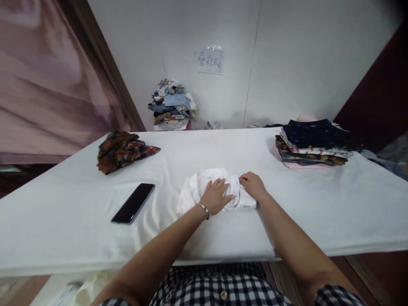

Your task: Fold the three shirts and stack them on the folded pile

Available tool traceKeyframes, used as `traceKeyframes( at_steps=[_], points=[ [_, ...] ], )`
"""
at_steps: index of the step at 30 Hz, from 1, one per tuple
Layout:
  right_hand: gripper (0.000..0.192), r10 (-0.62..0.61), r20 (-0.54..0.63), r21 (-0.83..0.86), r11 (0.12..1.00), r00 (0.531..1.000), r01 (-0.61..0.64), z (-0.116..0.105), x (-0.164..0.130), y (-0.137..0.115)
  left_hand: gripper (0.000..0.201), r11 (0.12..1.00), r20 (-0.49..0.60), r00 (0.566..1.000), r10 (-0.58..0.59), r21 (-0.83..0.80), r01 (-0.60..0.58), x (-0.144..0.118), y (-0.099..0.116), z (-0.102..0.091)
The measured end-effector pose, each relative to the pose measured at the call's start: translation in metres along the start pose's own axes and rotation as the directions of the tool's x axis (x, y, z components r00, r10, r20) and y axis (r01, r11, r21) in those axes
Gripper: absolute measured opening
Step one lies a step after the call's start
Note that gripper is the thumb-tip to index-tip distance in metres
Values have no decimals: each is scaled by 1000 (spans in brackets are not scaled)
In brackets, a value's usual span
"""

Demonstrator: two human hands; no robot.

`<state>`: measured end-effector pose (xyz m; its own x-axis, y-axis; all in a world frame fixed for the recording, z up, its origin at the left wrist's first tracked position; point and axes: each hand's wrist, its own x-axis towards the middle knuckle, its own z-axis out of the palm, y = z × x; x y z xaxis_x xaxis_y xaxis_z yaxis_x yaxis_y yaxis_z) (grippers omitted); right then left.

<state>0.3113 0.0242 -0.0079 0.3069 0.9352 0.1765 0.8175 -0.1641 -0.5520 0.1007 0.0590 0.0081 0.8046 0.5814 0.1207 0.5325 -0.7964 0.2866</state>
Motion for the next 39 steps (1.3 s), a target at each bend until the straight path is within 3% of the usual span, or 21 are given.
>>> traceKeyframes(
  at_steps=[3, 6, 7, 9, 11, 13, 16, 19, 21, 23, 25, 27, 30, 32, 34, 36, 37, 39],
  points=[
    [27, -49, -189, 92, 993, 981, 68, -2, -4, 3, 50, 998, -96, 994, -55, -31, 52, -7, -14, -21],
    [35, -185, -323, 179, 951, 928, 252, 6, -8, -3, 51, 975, -187, 958, -218, 0, 221, -18, -38, -35],
    [40, -240, -290, 167, 940, 926, 296, 10, -10, -7, 54, 960, -200, 941, -272, 17, 281, -22, -46, -35],
    [50, -322, -93, 98, 939, 942, 331, 20, -13, -16, 60, 937, -169, 928, -332, 57, 345, -30, -57, -27],
    [57, -319, 163, 1, 946, 934, 323, 27, -16, -25, 62, 937, -97, 940, -326, 94, 335, -35, -63, -12],
    [60, -274, 311, -84, 946, 910, 314, 31, -17, -30, 61, 943, -55, 950, -308, 115, 312, -38, -64, 1],
    [62, -242, 358, -151, 938, 902, 311, 31, -18, -33, 60, 945, -50, 947, -316, 77, 319, -36, -65, 6],
    [62, -221, 363, -154, 944, 905, 292, 28, -19, -33, 56, 940, -76, 937, -341, -36, 339, -38, -65, -4],
    [63, -212, 365, -123, 954, 907, 273, 27, -19, -33, 54, 951, -166, 936, -309, -78, 300, -45, -62, -11],
    [63, -206, 358, -56, 969, 911, 241, 27, -18, -32, 53, 983, -261, 948, -184, -63, 174, -57, -57, -16],
    [57, -189, 326, 68, 982, 926, 176, 23, -16, -31, 51, 1000, -280, 960, -30, -15, 27, -68, -50, -16],
    [51, -135, 207, 230, 969, 969, 86, 14, -15, -32, 48, 998, -239, 970, 55, 36, -48, -76, -44, -14],
    [42, -14, -66, 433, 901, 998, 41, -9, -26, -41, 37, 993, -143, 987, 75, 104, -60, -74, -40, -11],
    [37, 34, -73, 539, 843, 997, 11, -22, -47, -52, 26, 987, -87, 994, 68, 149, -55, -67, -40, -13],
    [39, 65, 160, 660, 734, 985, -156, -25, -77, -64, 19, 983, -61, 997, 50, 180, -39, -59, -40, -17],
    [39, 87, 475, 709, 551, 876, -439, -18, -107, -73, 26, 982, -83, 996, 25, 187, -9, -55, -37, -25],
    [39, 98, 574, 705, 447, 813, -551, -12, -120, -75, 30, 983, -104, 994, 15, 185, 4, -54, -34, -30],
    [44, 96, 654, 717, 237, 750, -655, 1, -134, -77, 34, 984, -146, 989, 17, 180, 10, -57, -26, -40]
  ],
)
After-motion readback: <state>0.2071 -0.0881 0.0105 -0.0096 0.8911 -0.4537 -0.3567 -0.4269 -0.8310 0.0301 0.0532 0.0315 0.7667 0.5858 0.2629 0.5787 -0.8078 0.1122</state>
